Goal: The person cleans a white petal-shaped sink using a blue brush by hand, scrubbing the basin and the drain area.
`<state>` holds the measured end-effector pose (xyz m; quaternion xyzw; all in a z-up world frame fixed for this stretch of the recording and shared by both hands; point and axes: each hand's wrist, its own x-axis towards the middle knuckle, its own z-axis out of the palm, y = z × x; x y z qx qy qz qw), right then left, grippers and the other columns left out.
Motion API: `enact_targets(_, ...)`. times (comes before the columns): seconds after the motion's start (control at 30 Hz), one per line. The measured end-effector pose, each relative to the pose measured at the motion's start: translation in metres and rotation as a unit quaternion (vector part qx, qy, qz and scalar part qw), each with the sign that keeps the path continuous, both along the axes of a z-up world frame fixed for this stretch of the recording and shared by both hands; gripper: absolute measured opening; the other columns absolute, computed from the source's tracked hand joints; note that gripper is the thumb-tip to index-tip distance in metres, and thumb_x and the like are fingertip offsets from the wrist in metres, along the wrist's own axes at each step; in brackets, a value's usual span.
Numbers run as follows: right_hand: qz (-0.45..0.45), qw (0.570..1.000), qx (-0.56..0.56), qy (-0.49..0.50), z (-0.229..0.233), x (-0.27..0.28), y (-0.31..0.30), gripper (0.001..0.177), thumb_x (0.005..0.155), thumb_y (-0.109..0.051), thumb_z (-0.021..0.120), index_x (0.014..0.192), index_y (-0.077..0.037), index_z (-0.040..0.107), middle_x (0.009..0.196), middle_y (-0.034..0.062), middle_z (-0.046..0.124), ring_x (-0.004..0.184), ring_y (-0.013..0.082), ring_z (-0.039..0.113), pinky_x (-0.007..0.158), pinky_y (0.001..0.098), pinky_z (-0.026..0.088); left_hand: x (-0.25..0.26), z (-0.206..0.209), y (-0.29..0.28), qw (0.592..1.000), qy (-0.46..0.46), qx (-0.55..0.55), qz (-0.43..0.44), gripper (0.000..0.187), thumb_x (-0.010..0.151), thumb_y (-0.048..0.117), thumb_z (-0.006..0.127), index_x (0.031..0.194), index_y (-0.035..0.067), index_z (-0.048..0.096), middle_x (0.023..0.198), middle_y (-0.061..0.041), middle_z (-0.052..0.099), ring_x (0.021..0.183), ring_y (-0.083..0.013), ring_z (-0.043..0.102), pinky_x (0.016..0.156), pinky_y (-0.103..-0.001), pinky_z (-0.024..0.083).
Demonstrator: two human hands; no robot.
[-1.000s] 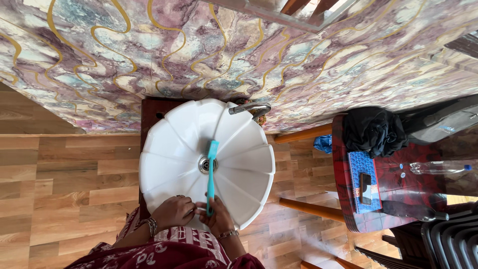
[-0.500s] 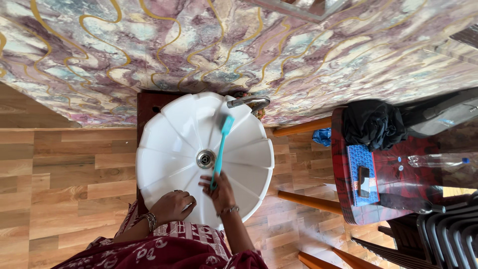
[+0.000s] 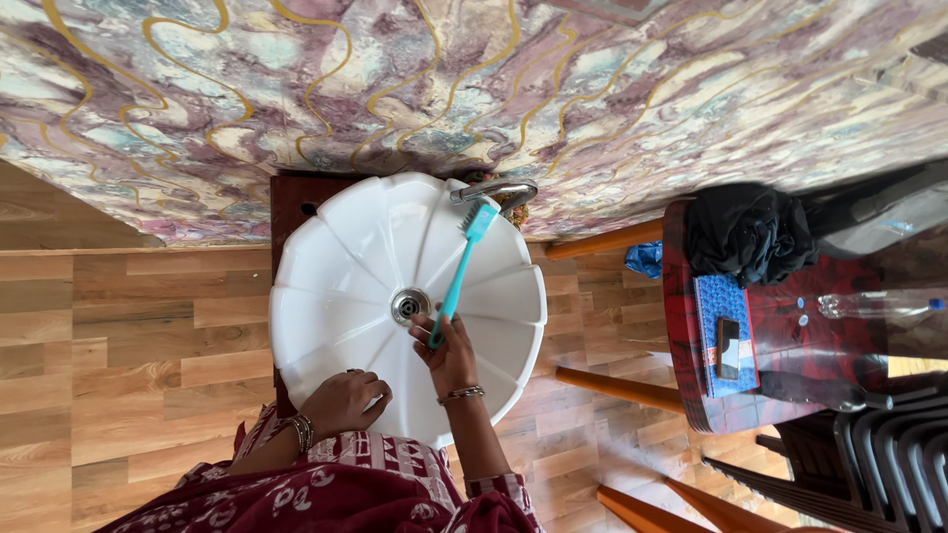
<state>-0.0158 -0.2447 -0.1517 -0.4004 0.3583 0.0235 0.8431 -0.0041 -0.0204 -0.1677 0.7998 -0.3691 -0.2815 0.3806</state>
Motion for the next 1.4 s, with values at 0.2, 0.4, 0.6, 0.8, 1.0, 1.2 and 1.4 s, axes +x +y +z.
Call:
enact_targets(0.2, 0.055, 0.989, 0.009, 0.139, -0.017, -0.030, 0.030, 0.034, 0.104, -0.026, 0.046, 0.135, -0.011, 0.051, 0.119, 0.0142, 0.074, 0.106, 0.0225, 0.075, 0.080, 0.0337, 0.063, -0.004, -0.015, -0.001, 0.999, -0.029, -0.040, -0.005, 0.020, 0.091, 0.027, 0.064, 0.091, 0.009, 0.073, 0.083, -0.007, 0.070, 0.081, -0.0255, 0.070, 0.078, -0.040, 0.057)
enact_targets(0.4, 0.095, 0.987, 0.006, 0.129, -0.051, -0.052, 0.020, 0.036, 0.105, -0.019, 0.054, 0.136, -0.002, 0.050, 0.102, 0.0088, 0.068, 0.108, 0.0281, 0.074, 0.085, 0.0408, 0.063, -0.003, -0.012, -0.001, 1.000, -0.007, -0.017, -0.024, 0.024, 0.091, 0.029, 0.065, 0.100, 0.008, 0.072, 0.084, -0.008, 0.070, 0.081, -0.0249, 0.070, 0.078, -0.042, 0.056)
enact_targets(0.6, -0.011, 0.997, -0.050, 0.055, -0.011, 0.000, 0.000, 0.027, 0.103, -0.020, 0.050, 0.126, -0.006, 0.045, 0.106, 0.0137, 0.072, 0.111, 0.0291, 0.072, 0.097, 0.0457, 0.061, 0.000, -0.002, 0.000, 1.000, -0.003, -0.008, -0.003, 0.020, 0.092, 0.028, 0.065, 0.092, 0.010, 0.074, 0.083, -0.006, 0.071, 0.083, -0.0252, 0.070, 0.082, -0.041, 0.056)
enact_targets(0.8, 0.043, 0.990, 0.019, 0.130, -0.006, -0.030, 0.029, 0.035, 0.103, -0.023, 0.049, 0.135, -0.012, 0.043, 0.115, 0.0162, 0.071, 0.114, 0.0283, 0.070, 0.096, 0.0456, 0.058, -0.003, -0.013, 0.000, 0.999, -0.031, -0.042, -0.005, 0.020, 0.091, 0.027, 0.066, 0.092, 0.010, 0.074, 0.086, -0.006, 0.071, 0.081, -0.0248, 0.071, 0.080, -0.040, 0.057)
enact_targets(1.0, 0.054, 0.991, 0.087, 0.089, -0.023, -0.036, 0.023, 0.040, 0.104, -0.021, 0.049, 0.140, -0.008, 0.041, 0.120, 0.0207, 0.072, 0.113, 0.0307, 0.069, 0.095, 0.0440, 0.059, -0.003, -0.009, 0.000, 0.999, -0.028, -0.039, -0.009, 0.024, 0.090, 0.028, 0.066, 0.099, 0.007, 0.073, 0.085, -0.008, 0.070, 0.080, -0.0261, 0.070, 0.076, -0.041, 0.057)
enact_targets(1.2, 0.005, 1.000, 0.021, 0.000, 0.008, 0.020, -0.011, 0.037, 0.107, -0.018, 0.048, 0.140, -0.006, 0.040, 0.121, 0.0195, 0.069, 0.117, 0.0308, 0.068, 0.098, 0.0439, 0.059, 0.001, 0.002, -0.001, 1.000, -0.003, 0.008, -0.002, 0.023, 0.094, 0.030, 0.063, 0.090, 0.009, 0.073, 0.081, -0.006, 0.071, 0.081, -0.0247, 0.070, 0.080, -0.040, 0.057)
enact_targets(1.4, 0.032, 0.998, 0.053, 0.012, -0.001, 0.000, 0.014, 0.038, 0.106, -0.018, 0.050, 0.139, -0.005, 0.039, 0.124, 0.0216, 0.069, 0.121, 0.0337, 0.066, 0.100, 0.0454, 0.059, -0.002, -0.004, 0.000, 1.000, -0.005, -0.007, 0.009, 0.022, 0.092, 0.029, 0.065, 0.091, 0.010, 0.074, 0.082, -0.006, 0.071, 0.082, -0.0253, 0.070, 0.080, -0.040, 0.057)
